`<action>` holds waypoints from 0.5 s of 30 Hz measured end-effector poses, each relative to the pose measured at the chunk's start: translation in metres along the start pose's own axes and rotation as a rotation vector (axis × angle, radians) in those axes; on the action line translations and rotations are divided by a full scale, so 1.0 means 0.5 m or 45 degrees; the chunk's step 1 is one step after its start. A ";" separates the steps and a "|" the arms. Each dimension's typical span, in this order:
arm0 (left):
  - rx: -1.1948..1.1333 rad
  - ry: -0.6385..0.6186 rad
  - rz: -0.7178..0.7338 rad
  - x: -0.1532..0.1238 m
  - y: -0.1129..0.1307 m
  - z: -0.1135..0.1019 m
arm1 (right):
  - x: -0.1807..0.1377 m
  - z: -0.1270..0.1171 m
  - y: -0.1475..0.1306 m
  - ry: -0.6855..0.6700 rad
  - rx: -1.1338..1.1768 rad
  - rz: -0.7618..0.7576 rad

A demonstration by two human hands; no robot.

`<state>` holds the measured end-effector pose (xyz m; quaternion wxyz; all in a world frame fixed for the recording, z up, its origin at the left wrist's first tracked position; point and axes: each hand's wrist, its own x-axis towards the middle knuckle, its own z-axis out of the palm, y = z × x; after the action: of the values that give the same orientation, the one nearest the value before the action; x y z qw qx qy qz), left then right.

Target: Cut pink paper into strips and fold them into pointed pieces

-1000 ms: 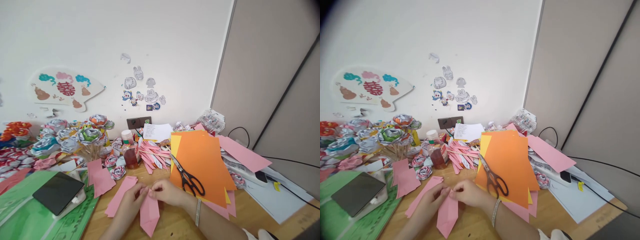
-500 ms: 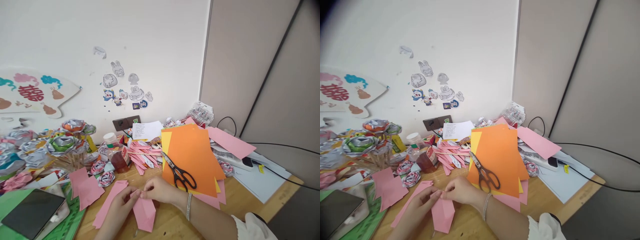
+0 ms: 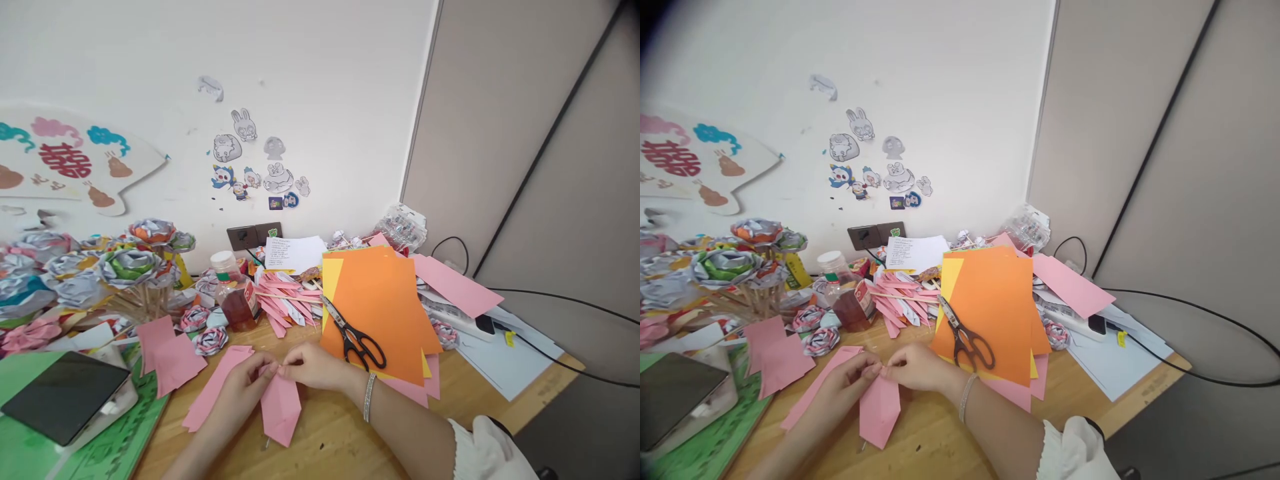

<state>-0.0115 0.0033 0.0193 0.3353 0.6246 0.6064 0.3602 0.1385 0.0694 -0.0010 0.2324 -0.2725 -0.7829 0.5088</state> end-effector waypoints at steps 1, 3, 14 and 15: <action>-0.003 -0.003 0.004 0.000 -0.003 0.001 | 0.001 0.000 -0.001 0.000 -0.011 -0.015; -0.028 -0.002 -0.001 0.002 -0.007 0.003 | 0.003 0.001 -0.002 0.042 -0.063 -0.051; -0.122 0.191 -0.001 0.000 0.013 -0.009 | 0.008 -0.001 -0.008 0.129 -0.174 -0.156; -0.158 0.196 -0.011 -0.002 0.015 -0.009 | 0.009 0.000 -0.010 0.189 -0.235 -0.184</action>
<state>-0.0114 0.0020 0.0280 0.3274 0.5706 0.6095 0.4425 0.1345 0.0708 0.0039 0.2995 -0.2723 -0.8248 0.3948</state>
